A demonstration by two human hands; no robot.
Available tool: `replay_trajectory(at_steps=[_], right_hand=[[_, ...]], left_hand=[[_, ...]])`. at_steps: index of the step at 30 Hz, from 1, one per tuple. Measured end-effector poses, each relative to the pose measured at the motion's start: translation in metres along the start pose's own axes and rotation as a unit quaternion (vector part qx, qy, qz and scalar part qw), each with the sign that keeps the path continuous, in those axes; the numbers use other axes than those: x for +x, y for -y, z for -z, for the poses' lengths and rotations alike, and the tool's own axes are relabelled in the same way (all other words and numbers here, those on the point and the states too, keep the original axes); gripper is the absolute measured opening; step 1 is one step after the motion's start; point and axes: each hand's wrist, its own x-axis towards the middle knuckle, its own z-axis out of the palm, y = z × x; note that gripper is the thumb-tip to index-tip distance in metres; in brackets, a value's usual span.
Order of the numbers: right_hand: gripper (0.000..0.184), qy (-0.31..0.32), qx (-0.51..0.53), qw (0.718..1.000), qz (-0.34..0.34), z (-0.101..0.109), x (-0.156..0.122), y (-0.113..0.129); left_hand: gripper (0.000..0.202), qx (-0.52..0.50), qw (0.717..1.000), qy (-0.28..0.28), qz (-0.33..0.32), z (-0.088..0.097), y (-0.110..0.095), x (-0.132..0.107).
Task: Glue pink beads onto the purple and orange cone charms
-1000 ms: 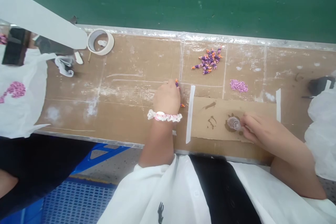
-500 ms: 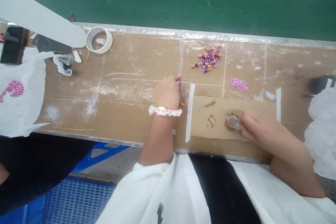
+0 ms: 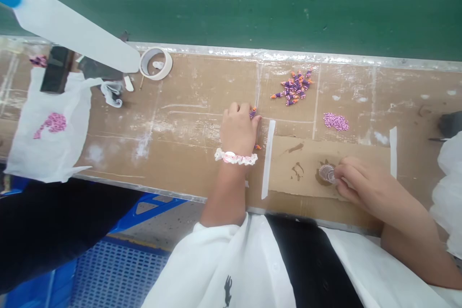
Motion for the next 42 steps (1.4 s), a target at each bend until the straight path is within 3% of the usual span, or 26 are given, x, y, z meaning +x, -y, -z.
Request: replay_trajectory(at_steps=[4, 12, 14, 16, 18, 21, 23, 24, 26, 29, 33, 42], right_hand=[[0.013, -0.008, 0.011, 1.0, 0.002, -0.002, 0.001, -0.001], [0.012, -0.038, 0.018, 0.999, 0.015, 0.003, 0.004, 0.002], [0.011, -0.043, 0.018, 0.999, 0.011, 0.004, 0.004, 0.002], [0.011, -0.052, 0.015, 0.998, 0.009, 0.004, 0.003, 0.001], [0.012, -0.063, 0.01, 0.998, 0.012, 0.003, 0.004, 0.001], [0.012, -0.075, 0.011, 0.997, 0.017, 0.002, 0.005, 0.0], [0.013, -0.085, 0.02, 0.996, 0.009, 0.002, 0.006, 0.0], [0.013, -0.091, 0.032, 0.995, -0.003, 0.002, 0.006, 0.001], [0.013, -0.111, 0.07, 0.99, -0.043, 0.001, 0.007, 0.002], [0.013, -0.153, 0.139, 0.972, -0.11, -0.002, 0.007, 0.006], [0.013, -0.212, 0.196, 0.945, -0.155, -0.01, 0.005, 0.011], [0.02, -0.268, 0.202, 0.936, -0.107, -0.015, 0.005, 0.017]], left_hand=[[0.016, 0.014, 1.0, 0.022, 0.002, -0.005, -0.005, 0.007], [0.023, 0.054, 0.997, 0.059, 0.017, -0.006, -0.011, 0.008], [0.022, -0.003, 0.999, 0.039, 0.009, -0.006, -0.01, 0.007], [0.02, -0.149, 0.988, 0.019, -0.03, -0.006, -0.009, 0.005], [0.02, -0.359, 0.93, 0.05, -0.055, -0.006, -0.011, 0.002], [0.019, -0.625, 0.755, 0.199, -0.023, -0.005, -0.021, -0.008], [0.022, -0.706, 0.642, 0.299, -0.007, -0.004, -0.03, -0.017], [0.024, -0.723, 0.601, 0.341, -0.005, -0.004, -0.034, -0.023], [0.028, -0.732, 0.546, 0.408, 0.001, -0.005, -0.042, -0.033], [0.031, -0.723, 0.498, 0.478, 0.015, -0.008, -0.051, -0.046], [0.034, -0.727, 0.458, 0.512, 0.016, -0.013, -0.057, -0.056], [0.027, -0.712, 0.427, 0.556, -0.032, -0.02, -0.057, -0.06]])
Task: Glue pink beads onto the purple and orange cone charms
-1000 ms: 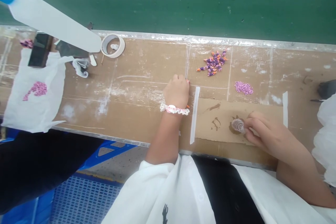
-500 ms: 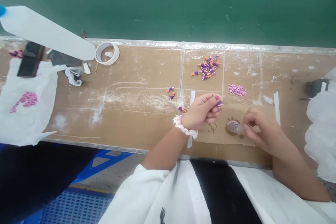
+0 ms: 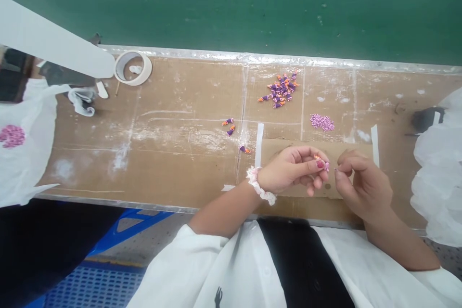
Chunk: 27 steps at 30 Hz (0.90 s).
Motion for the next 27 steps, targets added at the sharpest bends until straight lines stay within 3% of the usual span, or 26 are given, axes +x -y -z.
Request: replay_trajectory(at_steps=[9, 17, 27], right_hand=[[0.021, 0.027, -0.081, 0.996, 0.02, -0.001, 0.003, 0.006], [0.016, 0.028, -0.129, 0.991, 0.026, 0.0, 0.001, 0.007], [0.016, 0.054, -0.106, 0.993, -0.005, 0.0, 0.0, 0.01]], left_hand=[[0.026, -0.006, 0.999, -0.006, 0.033, 0.001, 0.002, 0.003], [0.022, 0.007, 1.0, -0.014, 0.026, 0.001, 0.003, 0.002], [0.024, 0.037, 0.999, -0.023, 0.015, 0.0, 0.002, 0.002]])
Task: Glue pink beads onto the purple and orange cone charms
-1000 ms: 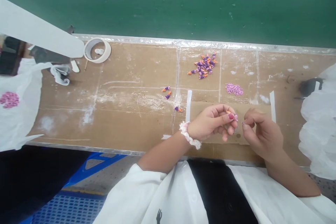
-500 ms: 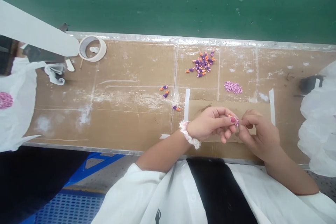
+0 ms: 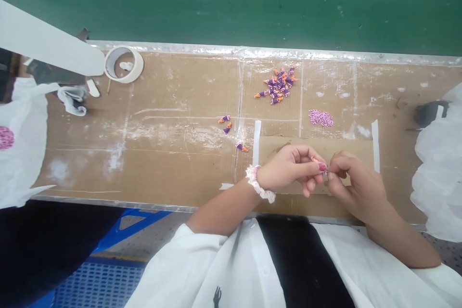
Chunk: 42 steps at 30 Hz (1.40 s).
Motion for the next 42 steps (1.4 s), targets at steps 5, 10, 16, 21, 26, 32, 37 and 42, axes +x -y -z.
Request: replay_trajectory(at_steps=[5, 10, 16, 21, 26, 32, 37, 42], right_hand=[[0.015, 0.006, 0.019, 1.0, -0.002, 0.001, 0.0, 0.001], [0.013, 0.008, 0.033, 0.999, -0.009, 0.002, 0.0, 0.003], [0.015, 0.008, 0.064, 0.998, -0.015, 0.001, 0.001, -0.001], [0.016, -0.037, 0.091, 0.995, -0.01, 0.001, 0.009, -0.019], [0.009, -0.099, -0.11, 0.988, -0.05, -0.003, 0.021, -0.052], [0.014, -0.051, -0.18, 0.982, -0.037, -0.015, 0.025, -0.079], [0.014, -0.051, -0.184, 0.981, -0.034, -0.022, 0.026, -0.08], [0.016, -0.041, -0.172, 0.983, -0.056, -0.026, 0.031, -0.078]], left_hand=[[0.025, -0.021, 1.0, 0.016, 0.012, 0.002, 0.002, 0.001], [0.025, -0.011, 0.999, 0.029, 0.008, 0.003, 0.0, 0.0], [0.026, 0.005, 1.0, 0.026, -0.015, 0.0, 0.001, 0.0], [0.023, 0.086, 0.975, -0.115, -0.168, 0.005, -0.015, 0.002], [0.035, 0.234, 0.848, -0.333, -0.339, 0.042, -0.04, 0.015], [0.043, 0.364, 0.799, -0.34, -0.336, 0.059, -0.044, 0.014], [0.031, 0.421, 0.786, -0.343, -0.295, 0.043, -0.035, 0.004], [0.027, 0.483, 0.768, -0.332, -0.258, 0.033, -0.03, -0.001]])
